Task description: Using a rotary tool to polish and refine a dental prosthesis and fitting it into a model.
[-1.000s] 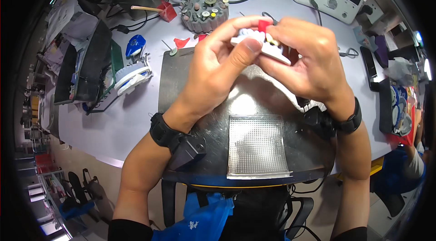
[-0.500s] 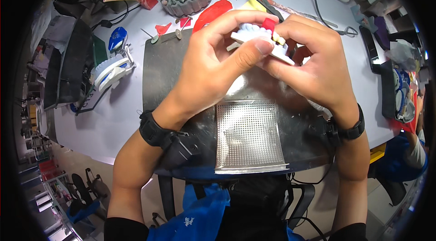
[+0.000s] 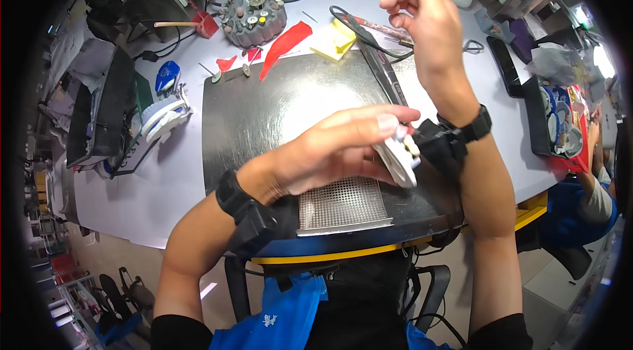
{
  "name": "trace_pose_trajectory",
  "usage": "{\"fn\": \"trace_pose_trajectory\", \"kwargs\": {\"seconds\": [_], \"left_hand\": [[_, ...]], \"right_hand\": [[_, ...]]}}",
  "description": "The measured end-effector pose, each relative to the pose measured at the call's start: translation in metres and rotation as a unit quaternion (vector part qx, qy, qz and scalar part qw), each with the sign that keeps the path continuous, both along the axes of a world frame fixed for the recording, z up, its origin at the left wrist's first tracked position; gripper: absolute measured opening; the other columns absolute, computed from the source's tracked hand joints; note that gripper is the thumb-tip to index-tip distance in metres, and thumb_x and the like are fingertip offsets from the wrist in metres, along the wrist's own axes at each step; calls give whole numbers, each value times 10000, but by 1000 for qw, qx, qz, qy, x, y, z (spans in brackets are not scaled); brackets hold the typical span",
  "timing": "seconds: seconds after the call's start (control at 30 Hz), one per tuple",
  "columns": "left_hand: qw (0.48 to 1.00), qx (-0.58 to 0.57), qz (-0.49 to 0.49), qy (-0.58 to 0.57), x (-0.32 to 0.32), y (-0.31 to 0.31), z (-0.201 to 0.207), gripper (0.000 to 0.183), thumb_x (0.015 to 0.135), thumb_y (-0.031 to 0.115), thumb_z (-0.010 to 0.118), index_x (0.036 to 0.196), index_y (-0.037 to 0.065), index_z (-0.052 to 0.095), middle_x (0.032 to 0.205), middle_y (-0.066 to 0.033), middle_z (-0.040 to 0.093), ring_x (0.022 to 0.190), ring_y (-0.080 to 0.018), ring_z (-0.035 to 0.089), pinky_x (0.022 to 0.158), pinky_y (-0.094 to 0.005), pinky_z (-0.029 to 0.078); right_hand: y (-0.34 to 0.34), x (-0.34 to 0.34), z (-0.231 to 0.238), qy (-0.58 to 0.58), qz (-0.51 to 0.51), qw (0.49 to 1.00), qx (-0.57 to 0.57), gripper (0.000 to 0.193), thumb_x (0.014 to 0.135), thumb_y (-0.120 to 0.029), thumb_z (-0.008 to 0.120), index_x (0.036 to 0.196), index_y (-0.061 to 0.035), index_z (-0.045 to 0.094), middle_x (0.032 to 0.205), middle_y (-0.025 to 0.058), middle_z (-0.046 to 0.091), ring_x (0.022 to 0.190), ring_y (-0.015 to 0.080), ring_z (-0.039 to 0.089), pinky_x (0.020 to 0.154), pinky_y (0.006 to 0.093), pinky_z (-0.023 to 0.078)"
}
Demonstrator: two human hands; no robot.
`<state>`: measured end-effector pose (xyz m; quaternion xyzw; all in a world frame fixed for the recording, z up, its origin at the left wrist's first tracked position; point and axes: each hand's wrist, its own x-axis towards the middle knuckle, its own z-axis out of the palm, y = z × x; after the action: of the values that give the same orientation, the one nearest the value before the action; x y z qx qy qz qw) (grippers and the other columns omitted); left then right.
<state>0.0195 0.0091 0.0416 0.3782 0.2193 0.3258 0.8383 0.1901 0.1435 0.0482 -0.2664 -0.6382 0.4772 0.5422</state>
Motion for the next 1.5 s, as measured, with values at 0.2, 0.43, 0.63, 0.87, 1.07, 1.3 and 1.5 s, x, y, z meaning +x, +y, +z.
{"fn": "trace_pose_trajectory", "kwargs": {"seconds": [0.2, 0.43, 0.63, 0.87, 1.07, 1.3, 1.5], "left_hand": [[993, -42, -23, -104, -2, -4, -4, 521, 1058, 380, 554, 1393, -19, 535, 1260, -110, 646, 1182, -218, 620, 1058, -423, 495], [998, -6, 15, -59, 4, -6, -3, 568, 1018, 381, 585, 1372, -56, 505, 1221, -204, 655, 1190, -302, 635, 1102, -470, 447], [998, 10, 36, -48, -1, 0, -5, 725, 986, 360, 629, 1510, -67, 367, 1302, -192, 608, 1216, -282, 619, 1115, -445, 437], [896, 288, 301, 154, -42, 25, -8, 664, 987, 261, 651, 1510, -46, 383, 1396, -182, 551, 1267, -218, 572, 1102, -379, 460], [876, 308, 330, 169, -43, 29, -17, 507, 985, 166, 685, 1410, -48, 511, 1292, -108, 601, 1195, -152, 571, 1031, -311, 468], [908, 268, 308, 91, -38, 23, -27, 449, 989, 99, 695, 1372, -63, 525, 1296, -132, 602, 1103, -147, 639, 915, -297, 580], [916, 243, 312, 63, -36, 20, -30, 428, 987, 116, 707, 1345, -57, 548, 1248, -126, 632, 1075, -148, 653, 931, -290, 563]], "right_hand": [[13, -38, 11, -91, -149, 982, 79, 462, 1077, -396, 529, 965, -20, 773, 805, 23, 678, 778, 117, 598, 711, 258, 457], [21, -41, 4, -309, -206, 762, 531, 113, 874, -153, 777, 898, -63, 714, 765, 58, 644, 752, 270, 589, 684, 380, 508], [18, -35, 4, -288, -198, 817, 459, 92, 871, -166, 744, 880, -80, 711, 803, 56, 683, 787, 255, 621, 702, 362, 528], [-8, -6, 7, -290, -53, 948, 118, 227, 939, -224, 727, 975, -1, 754, 768, 90, 733, 670, 136, 676, 654, 271, 534], [-37, -3, 5, -241, 89, 961, 101, 296, 912, -274, 782, 1005, 5, 742, 686, 46, 635, 629, 122, 592, 622, 293, 498], [-42, -5, -10, -275, 10, 889, 367, 335, 715, -136, 870, 974, -9, 700, 782, 77, 642, 646, 189, 611, 591, 299, 502], [-49, -8, -7, -297, 1, 885, 359, 286, 733, -122, 840, 948, -4, 693, 795, 83, 651, 635, 194, 608, 584, 303, 488]]}}
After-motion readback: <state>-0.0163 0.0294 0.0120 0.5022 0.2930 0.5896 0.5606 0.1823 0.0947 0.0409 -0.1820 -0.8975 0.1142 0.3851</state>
